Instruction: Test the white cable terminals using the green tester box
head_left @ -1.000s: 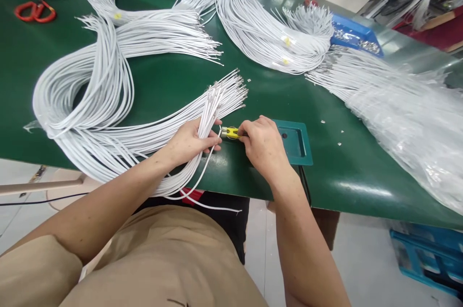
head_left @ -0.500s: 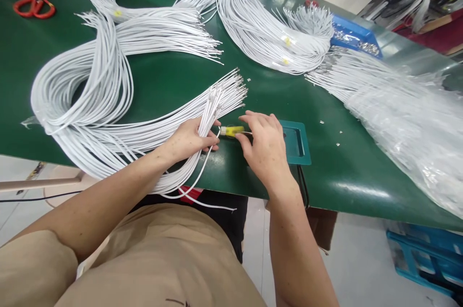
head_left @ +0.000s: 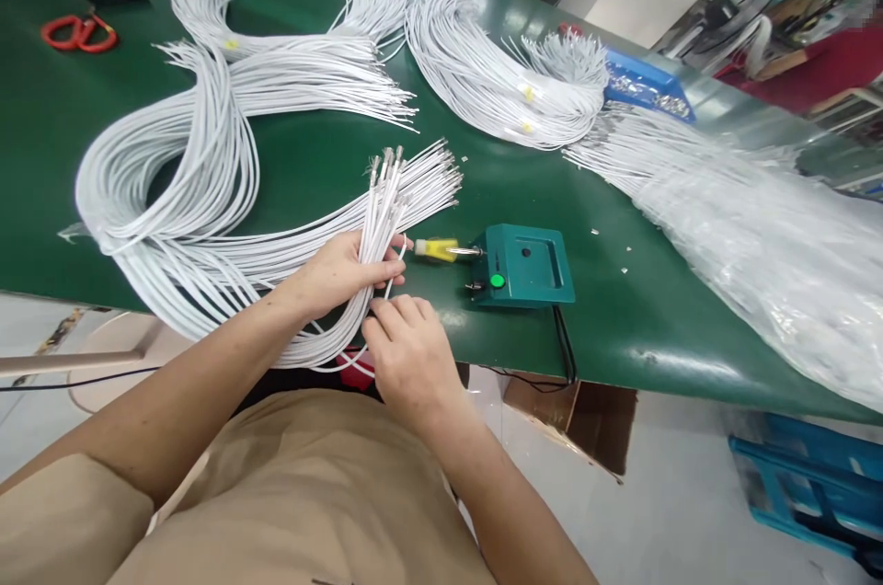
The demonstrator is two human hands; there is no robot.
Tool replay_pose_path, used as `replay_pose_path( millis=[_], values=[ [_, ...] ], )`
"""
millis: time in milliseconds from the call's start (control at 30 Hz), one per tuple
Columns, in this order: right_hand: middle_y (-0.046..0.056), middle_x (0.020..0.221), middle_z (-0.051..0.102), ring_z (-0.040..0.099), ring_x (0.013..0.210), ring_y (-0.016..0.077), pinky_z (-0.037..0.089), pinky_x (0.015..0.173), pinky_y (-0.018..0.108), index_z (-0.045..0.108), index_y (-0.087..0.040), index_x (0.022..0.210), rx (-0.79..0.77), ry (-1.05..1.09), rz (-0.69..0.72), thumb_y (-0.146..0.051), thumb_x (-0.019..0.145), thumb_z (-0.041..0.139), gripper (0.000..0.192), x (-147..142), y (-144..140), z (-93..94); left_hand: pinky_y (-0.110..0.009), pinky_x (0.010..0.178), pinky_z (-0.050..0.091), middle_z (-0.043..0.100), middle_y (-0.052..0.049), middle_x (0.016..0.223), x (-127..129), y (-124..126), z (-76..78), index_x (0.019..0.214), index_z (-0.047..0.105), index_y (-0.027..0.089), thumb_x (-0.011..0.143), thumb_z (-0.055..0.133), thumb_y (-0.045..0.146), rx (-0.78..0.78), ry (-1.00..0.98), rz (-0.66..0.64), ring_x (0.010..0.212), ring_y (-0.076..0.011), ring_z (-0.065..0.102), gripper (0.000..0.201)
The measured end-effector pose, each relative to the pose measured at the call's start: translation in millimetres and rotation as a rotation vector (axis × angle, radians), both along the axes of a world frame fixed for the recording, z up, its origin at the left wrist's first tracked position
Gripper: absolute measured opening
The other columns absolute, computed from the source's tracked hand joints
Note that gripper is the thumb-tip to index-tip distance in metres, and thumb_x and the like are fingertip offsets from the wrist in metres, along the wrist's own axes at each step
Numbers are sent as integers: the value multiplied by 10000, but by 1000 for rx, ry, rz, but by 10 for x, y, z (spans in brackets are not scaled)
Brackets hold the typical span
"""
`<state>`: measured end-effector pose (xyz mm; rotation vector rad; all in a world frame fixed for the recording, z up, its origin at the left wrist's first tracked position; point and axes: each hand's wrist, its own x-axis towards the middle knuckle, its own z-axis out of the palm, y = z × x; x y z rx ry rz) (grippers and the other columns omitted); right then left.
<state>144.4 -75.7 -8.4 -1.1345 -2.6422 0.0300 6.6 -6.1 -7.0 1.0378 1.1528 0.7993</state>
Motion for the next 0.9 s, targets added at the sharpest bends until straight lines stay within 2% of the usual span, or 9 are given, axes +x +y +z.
replay_pose_path(
  millis=[100, 233, 267, 333, 400, 467, 600, 733, 900],
  values=[
    [93, 725, 638, 555, 741, 234, 413, 642, 354, 609, -149, 754, -63, -104, -39, -88, 838, 478, 167, -88, -162, 1, -251, 646, 475, 657, -27, 831, -28, -62, -6, 952, 633, 152, 712, 726, 303, -10, -43, -56, 812, -174, 652, 299],
    [27, 542, 598, 483, 476, 162, 313, 465, 298, 624, -171, 715, -400, -124, -28, -153, 776, 602, 68, -42, -285, 141, -289, 749, 482, 678, -44, 929, -86, -143, -25, 979, 668, 174, 738, 703, 409, 26, 2, -65, 901, -190, 631, 339],
    [19, 538, 604, 462, 444, 144, 295, 452, 291, 616, -187, 669, -478, -63, -40, -212, 799, 602, 133, 0, -253, 202, -291, 758, 478, 681, -39, 916, -98, -165, -29, 987, 674, 178, 733, 705, 425, 39, 29, -66, 888, -188, 630, 356],
    [-4, 536, 595, 472, 457, 117, 310, 471, 262, 595, -199, 625, -549, 176, -270, -245, 864, 527, 252, 97, -107, 325, -295, 775, 470, 687, -28, 879, -109, -213, -33, 1009, 678, 182, 726, 710, 439, 49, 64, -80, 856, -183, 632, 383],
    [-25, 566, 581, 505, 512, 102, 362, 516, 233, 611, -199, 706, -532, 556, -501, -341, 891, 497, 260, 183, 98, 408, -298, 783, 471, 691, -18, 855, -102, -267, -33, 1022, 672, 184, 717, 719, 436, 49, 65, -86, 829, -179, 635, 399],
    [-41, 607, 575, 487, 513, 90, 381, 519, 222, 629, -196, 820, -539, 842, -618, -419, 831, 578, 229, 230, 283, 425, -294, 771, 473, 688, -8, 831, -87, -319, -32, 999, 665, 183, 705, 732, 425, 66, 76, -88, 795, -174, 634, 386],
    [-47, 652, 567, 408, 464, 61, 341, 457, 216, 607, -179, 757, -714, 1157, -588, -383, 743, 671, 214, 175, 433, 327, -281, 738, 470, 673, -4, 824, -72, -378, -13, 909, 645, 179, 718, 724, 414, 124, 77, -70, 785, -172, 631, 313],
    [-45, 636, 576, 415, 480, 59, 343, 480, 217, 618, -173, 707, -782, 1234, -529, -311, 710, 707, 164, 50, 385, 245, -271, 730, 467, 664, -10, 843, -67, -350, 45, 883, 633, 174, 732, 706, 418, 184, 19, 9, 797, -168, 622, 296],
    [-35, 615, 559, 406, 501, 63, 327, 502, 226, 680, -164, 769, -818, 1354, -522, -304, 750, 679, 141, 1, 350, 169, -262, 689, 449, 629, 1, 761, -38, -314, 96, 800, 612, 161, 722, 709, 357, 220, 123, 89, 720, -145, 576, 233]
  ],
)
